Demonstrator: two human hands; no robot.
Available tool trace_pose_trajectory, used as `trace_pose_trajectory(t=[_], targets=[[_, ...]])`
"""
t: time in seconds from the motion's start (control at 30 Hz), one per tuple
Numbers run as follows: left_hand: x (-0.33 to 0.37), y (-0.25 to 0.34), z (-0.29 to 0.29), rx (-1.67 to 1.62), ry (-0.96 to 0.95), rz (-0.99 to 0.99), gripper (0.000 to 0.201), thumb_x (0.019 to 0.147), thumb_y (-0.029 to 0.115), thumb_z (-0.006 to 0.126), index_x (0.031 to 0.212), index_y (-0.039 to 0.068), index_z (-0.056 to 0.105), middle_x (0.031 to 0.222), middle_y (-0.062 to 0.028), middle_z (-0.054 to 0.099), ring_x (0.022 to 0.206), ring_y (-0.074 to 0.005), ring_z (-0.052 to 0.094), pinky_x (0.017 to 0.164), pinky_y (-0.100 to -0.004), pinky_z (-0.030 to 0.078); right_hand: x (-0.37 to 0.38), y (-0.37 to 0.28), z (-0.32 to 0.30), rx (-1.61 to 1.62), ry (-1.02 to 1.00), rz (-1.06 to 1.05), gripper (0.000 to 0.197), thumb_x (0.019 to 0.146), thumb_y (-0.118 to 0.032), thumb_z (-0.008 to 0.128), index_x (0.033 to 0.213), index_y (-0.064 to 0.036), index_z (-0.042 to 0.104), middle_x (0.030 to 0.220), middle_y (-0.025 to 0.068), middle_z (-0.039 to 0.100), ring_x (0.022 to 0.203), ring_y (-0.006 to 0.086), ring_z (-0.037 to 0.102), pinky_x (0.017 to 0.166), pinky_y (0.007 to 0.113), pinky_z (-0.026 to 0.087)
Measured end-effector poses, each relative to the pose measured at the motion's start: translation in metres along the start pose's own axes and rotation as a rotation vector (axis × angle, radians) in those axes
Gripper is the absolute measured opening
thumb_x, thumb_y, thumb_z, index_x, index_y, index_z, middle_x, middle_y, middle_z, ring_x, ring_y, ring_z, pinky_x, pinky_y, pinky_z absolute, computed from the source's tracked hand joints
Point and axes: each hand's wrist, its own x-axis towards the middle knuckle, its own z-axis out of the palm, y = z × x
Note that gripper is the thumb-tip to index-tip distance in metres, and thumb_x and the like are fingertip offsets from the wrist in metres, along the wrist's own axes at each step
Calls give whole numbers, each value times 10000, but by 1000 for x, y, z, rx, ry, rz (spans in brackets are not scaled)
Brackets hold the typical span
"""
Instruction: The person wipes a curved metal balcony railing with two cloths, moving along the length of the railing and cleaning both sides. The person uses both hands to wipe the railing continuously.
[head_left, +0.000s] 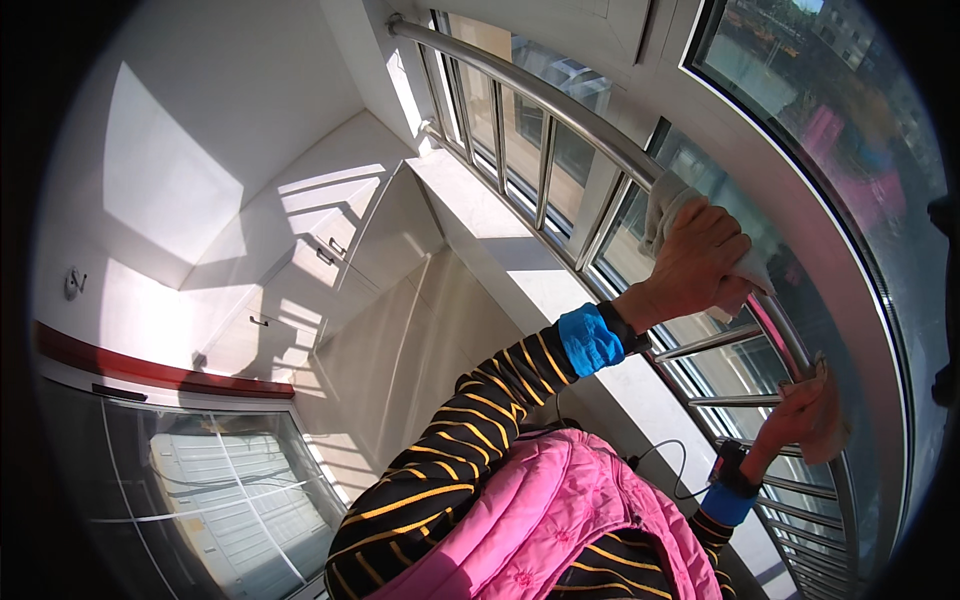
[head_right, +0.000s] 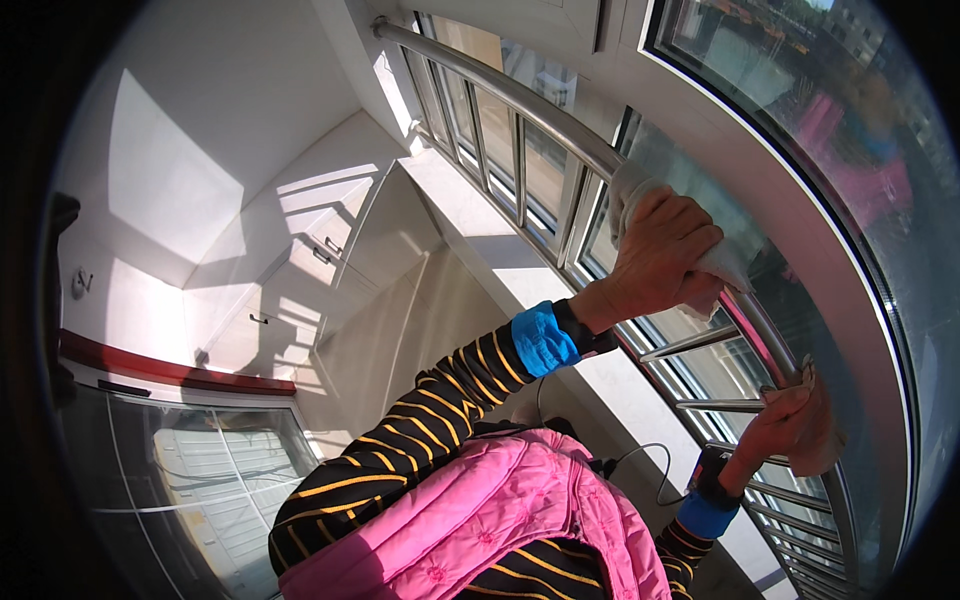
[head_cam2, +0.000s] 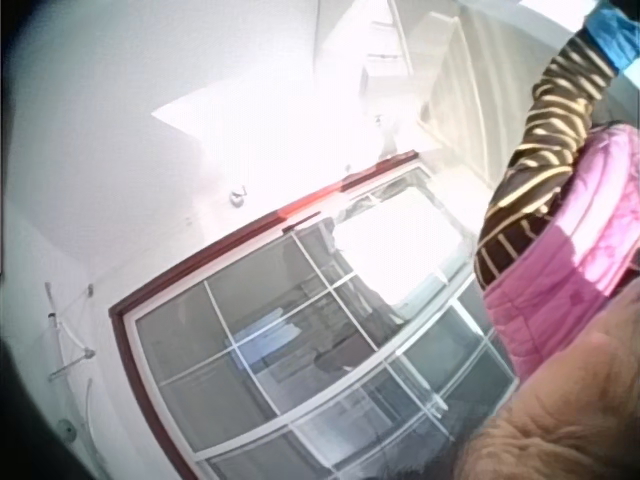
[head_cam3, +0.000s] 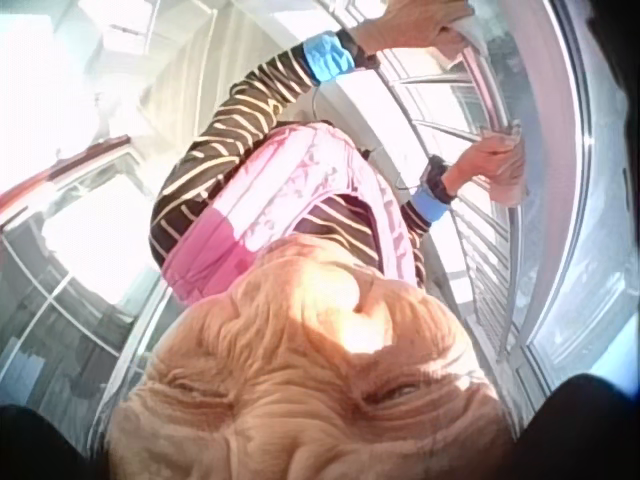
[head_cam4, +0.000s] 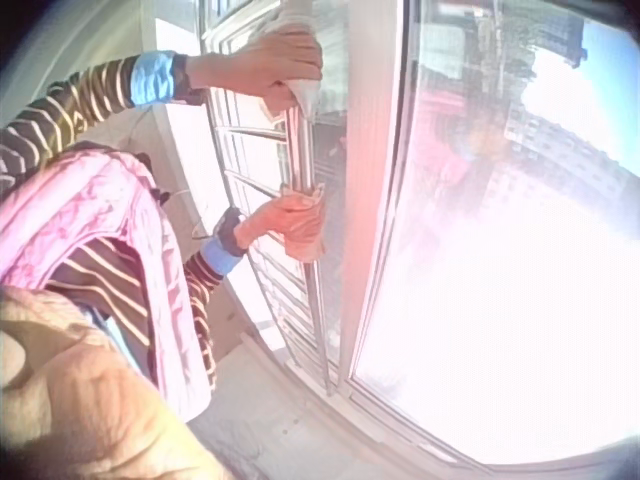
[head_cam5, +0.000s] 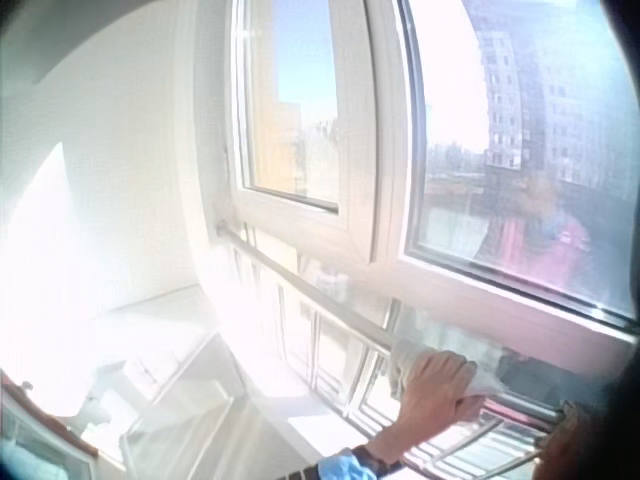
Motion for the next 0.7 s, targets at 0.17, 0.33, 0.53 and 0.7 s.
trace_pose_trajectory(t=[0.17, 0.33, 0.53, 0.7], targets=[[-2, -5, -2, 32, 37, 52, 293, 706, 283, 690, 937, 107, 659, 929, -43, 612, 948, -229, 579, 1003, -412, 361, 10, -7, -4, 13, 24, 22, 305, 1042, -96, 418, 1064, 85, 662, 977, 189, 707, 858, 330, 682, 830, 400, 542], [-2, -15, 0, 73, 25, 144, 312, 666, 263, 727, 934, 122, 655, 937, -34, 622, 952, -230, 582, 971, -401, 384, 16, -12, -14, -60, 16, -48, 258, 1033, -107, 480, 1043, 62, 675, 946, 178, 712, 827, 326, 684, 785, 390, 548], [-2, -27, -11, 76, -99, 173, 390, 643, 260, 752, 1014, 170, 674, 1008, -3, 646, 1025, -205, 605, 988, -398, 395, 17, -13, -22, -60, -75, -40, 284, 1050, -138, 440, 1104, 17, 672, 1006, 150, 712, 885, 303, 686, 842, 386, 537], [4, -55, -30, 178, -124, 156, 362, 677, 285, 758, 1010, 165, 683, 1022, -16, 653, 1031, -222, 605, 990, -401, 405, 20, -3, -30, -134, -200, -127, 314, 1059, -200, 429, 1160, -13, 660, 1054, 137, 708, 931, 297, 688, 867, 383, 530]])
